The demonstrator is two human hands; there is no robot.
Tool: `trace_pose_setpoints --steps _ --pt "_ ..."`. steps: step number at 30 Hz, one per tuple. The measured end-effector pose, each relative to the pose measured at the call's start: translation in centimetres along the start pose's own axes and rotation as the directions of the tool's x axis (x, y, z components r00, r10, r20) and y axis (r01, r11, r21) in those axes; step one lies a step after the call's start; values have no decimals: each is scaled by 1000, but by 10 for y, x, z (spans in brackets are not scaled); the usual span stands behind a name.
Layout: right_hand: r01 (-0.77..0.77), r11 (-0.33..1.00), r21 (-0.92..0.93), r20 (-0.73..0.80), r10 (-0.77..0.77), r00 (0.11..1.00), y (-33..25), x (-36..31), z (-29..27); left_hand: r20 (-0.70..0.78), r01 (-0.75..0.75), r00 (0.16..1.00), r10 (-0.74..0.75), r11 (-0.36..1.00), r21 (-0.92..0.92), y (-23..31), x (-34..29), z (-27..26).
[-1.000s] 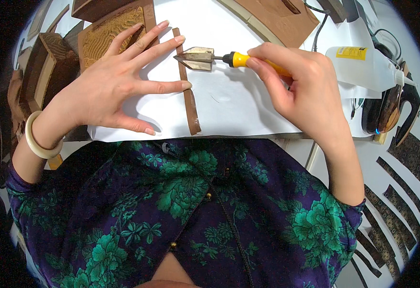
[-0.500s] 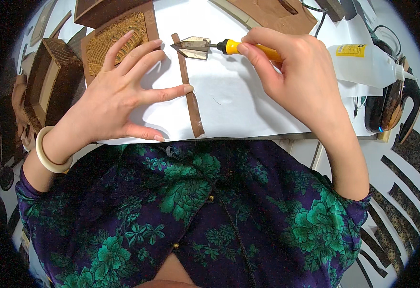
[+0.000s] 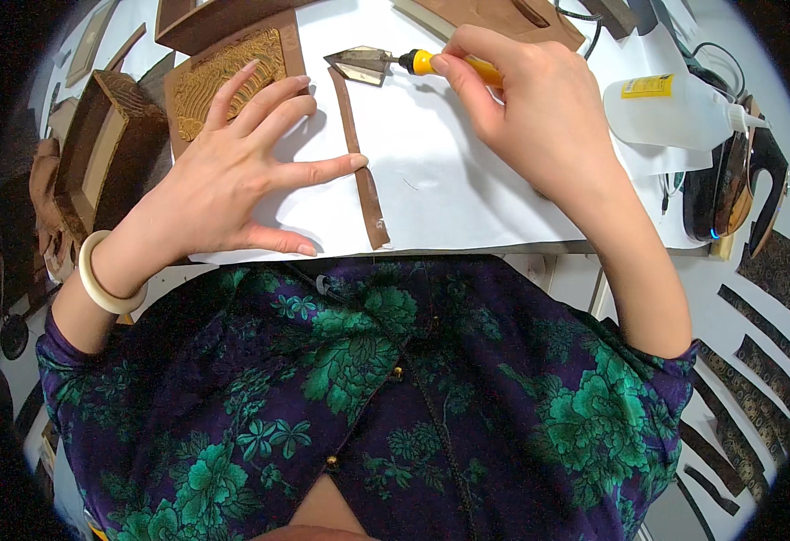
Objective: The person uses a heated tool to emboss a pattern onto a thin leather strip. They repeatedly press the tool along the strip and then use scissors to trim the strip's edges.
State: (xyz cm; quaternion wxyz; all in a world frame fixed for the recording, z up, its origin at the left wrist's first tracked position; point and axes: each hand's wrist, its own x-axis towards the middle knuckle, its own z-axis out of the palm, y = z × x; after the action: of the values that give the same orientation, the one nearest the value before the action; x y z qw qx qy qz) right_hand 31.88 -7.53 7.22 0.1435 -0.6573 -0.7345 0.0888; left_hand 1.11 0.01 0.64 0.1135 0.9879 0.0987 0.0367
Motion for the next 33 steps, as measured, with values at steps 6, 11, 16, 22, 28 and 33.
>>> trace_pose_setpoints --steps 6,11,16,22,28,33 --pt "-133 982 135 58 127 990 6 -17 -17 10 1 1000 -1 1000 -7 -3 1 2" --pt "-10 983 183 98 -8 995 6 -35 -17 15 6 1000 -6 1000 9 -2 -2 6" --pt "31 987 161 81 -45 996 6 -32 -12 1 9 1000 -9 1000 3 0 -3 6" --pt "61 994 93 143 -74 987 0 -16 -15 -9 9 1000 -9 1000 -16 2 -5 5" --pt "117 993 29 92 -119 989 4 -5 -9 -39 2 999 -3 1000 -29 3 -5 8" --pt "50 998 -32 89 -47 995 -3 3 -9 -45 10 999 -11 1000 -28 4 -5 7"
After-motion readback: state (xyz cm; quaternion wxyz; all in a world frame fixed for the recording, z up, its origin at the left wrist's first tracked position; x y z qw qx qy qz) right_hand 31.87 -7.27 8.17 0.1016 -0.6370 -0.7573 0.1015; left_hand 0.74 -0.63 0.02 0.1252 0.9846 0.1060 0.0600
